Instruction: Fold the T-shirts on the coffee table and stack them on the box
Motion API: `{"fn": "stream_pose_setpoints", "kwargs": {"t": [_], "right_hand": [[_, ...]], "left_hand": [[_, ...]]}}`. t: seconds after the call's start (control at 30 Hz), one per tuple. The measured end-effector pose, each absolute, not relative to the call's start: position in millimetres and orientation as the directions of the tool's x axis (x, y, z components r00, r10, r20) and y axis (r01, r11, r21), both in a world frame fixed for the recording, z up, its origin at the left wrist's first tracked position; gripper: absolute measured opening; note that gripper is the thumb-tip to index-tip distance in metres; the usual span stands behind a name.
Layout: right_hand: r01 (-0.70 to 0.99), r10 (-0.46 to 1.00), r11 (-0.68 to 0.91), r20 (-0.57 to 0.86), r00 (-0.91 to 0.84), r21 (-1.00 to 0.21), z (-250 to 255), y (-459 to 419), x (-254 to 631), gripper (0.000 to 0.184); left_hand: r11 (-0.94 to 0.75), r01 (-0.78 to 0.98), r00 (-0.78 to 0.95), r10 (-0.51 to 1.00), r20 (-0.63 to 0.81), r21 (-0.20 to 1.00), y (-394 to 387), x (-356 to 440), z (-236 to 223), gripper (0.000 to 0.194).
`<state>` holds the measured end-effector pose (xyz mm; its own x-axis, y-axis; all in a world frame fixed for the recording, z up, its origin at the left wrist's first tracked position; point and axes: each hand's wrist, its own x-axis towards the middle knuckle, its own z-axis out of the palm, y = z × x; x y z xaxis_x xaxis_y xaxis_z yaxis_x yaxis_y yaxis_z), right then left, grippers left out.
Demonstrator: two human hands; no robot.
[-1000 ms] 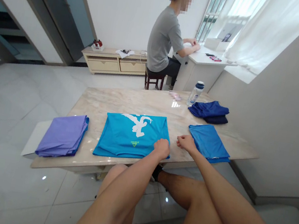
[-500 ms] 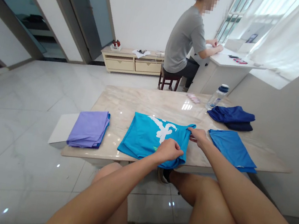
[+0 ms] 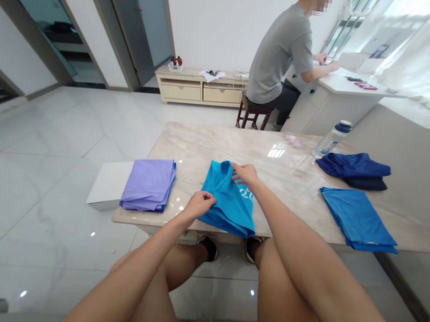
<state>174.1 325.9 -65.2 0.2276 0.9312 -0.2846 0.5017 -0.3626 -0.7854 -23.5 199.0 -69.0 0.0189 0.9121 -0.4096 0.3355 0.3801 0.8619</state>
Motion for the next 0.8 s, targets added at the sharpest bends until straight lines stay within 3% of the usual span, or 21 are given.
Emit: {"fn": "stream_pose_setpoints", "kwargs": {"t": [0.17, 0.23, 0.37, 0.53, 0.8], "right_hand": [[0.750, 0.967, -0.245, -0.214, 0.141, -0.614, -71, 338, 166, 0.019], [0.824, 0.981, -0.175, -0.166, 0.099, -0.539, -72, 345, 169, 0.030], [0.906, 0.991, -0.026, -0.131, -0.032, -0.423, -79, 360, 170, 0.044], [0.952, 0.978, 0.045, -0.182, -0.104, -0.304, -93, 372, 161, 0.055], [0.972, 0.984, 0.036, -0.163, -0.075, -0.232, -94, 366, 155, 0.034]], "left_hand": [[0.512, 0.376, -0.068, 0.846, -0.528, 0.772, 198, -46, -89, 0.029], [0.519, 0.407, -0.104, 0.844, -0.527, 0.751, 200, -46, -95, 0.036], [0.398, 0.632, -0.124, 0.899, -0.419, 0.665, 199, -39, -101, 0.052], [0.261, 0.779, -0.034, 0.925, -0.377, 0.570, 181, -28, -101, 0.048], [0.133, 0.737, 0.035, 0.972, -0.234, 0.662, 172, -32, -94, 0.039]]}}
